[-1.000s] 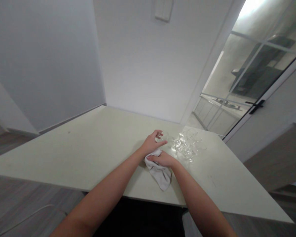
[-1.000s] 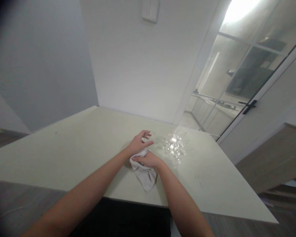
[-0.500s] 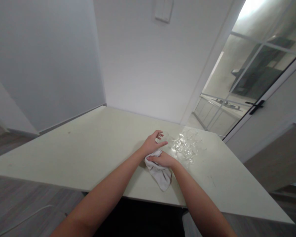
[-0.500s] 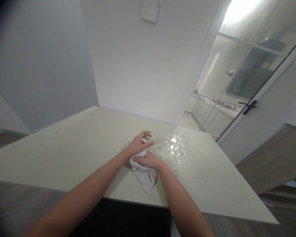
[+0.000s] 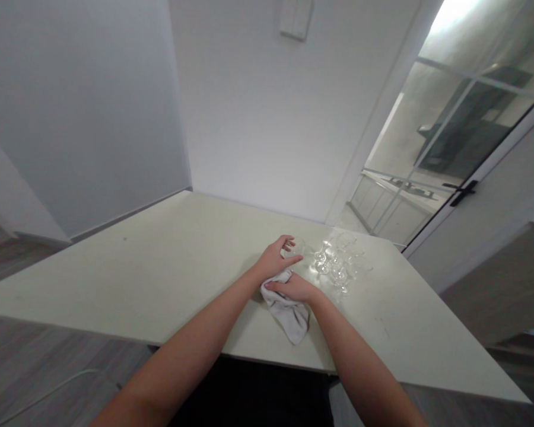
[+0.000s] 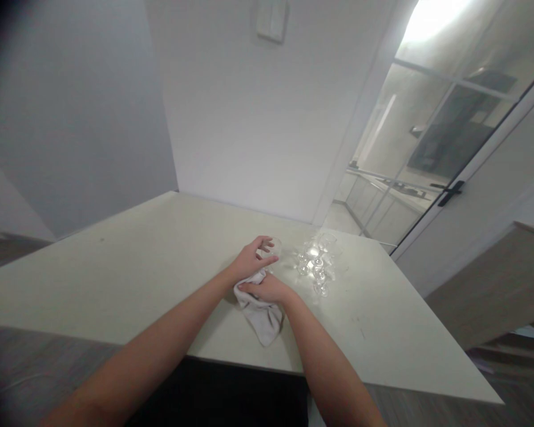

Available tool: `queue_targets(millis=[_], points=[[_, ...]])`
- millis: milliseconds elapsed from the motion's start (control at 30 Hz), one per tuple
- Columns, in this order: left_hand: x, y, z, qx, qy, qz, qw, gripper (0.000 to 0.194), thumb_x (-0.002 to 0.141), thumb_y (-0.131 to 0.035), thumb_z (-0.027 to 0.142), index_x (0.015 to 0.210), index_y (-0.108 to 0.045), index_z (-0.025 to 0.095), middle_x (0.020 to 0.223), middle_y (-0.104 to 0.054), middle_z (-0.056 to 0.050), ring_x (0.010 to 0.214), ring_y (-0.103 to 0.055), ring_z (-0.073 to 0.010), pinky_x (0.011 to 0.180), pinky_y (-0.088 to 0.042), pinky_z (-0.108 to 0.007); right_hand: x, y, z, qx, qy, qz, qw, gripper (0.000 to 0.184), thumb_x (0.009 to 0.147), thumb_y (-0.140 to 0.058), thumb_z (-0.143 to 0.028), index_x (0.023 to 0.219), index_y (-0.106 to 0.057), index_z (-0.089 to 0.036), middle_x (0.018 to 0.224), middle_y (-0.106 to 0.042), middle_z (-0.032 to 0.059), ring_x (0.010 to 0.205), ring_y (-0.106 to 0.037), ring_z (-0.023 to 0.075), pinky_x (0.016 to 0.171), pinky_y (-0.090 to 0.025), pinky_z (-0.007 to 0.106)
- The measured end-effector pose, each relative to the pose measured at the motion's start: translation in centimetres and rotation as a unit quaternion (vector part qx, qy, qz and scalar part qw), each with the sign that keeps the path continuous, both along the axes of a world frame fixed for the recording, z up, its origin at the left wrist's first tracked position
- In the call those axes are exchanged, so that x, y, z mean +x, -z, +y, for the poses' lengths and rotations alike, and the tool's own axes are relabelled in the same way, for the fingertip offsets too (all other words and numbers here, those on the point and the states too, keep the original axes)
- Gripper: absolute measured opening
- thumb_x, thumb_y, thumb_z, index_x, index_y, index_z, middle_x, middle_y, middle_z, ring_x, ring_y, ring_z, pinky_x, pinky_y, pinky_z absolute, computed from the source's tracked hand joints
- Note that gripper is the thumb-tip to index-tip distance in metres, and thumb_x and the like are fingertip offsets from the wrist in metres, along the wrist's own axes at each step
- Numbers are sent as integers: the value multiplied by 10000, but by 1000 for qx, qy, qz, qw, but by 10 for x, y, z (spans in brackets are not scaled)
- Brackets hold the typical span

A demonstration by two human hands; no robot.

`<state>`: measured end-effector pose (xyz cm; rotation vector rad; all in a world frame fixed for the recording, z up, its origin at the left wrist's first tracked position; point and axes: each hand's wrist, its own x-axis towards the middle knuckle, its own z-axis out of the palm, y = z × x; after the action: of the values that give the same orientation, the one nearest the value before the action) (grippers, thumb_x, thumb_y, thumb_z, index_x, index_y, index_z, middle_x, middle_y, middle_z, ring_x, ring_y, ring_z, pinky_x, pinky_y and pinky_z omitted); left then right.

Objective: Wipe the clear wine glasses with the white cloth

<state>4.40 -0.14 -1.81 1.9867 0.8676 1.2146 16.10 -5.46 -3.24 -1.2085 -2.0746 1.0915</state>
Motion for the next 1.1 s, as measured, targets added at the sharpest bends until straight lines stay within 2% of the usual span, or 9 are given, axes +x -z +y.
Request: queue_targets(millis=[433,1100], points=[[0,-2,-3,-8,3,7,1000,579,717,-664,459,1191,-442,209,1104,-606,-70,928,-591,-170,663,-482,-263,-2,-6,-4,1,12,-13,1000,439,764,-639,-383,1169,-598,-221,1191,-636,40,1119,-578,225,1016,-423,375],[-1,-2,-5,-1,8,18,1000,582,722,-656,479,1193,-442,212,1105,-610,-68,927,-595,-168,682,-486,-271,-1,-2,-2,10,-7,-14,1000,404,774,-627,-375,1144,-613,-212,1184,-639,43,1126,-572,222,1015,-416,372]])
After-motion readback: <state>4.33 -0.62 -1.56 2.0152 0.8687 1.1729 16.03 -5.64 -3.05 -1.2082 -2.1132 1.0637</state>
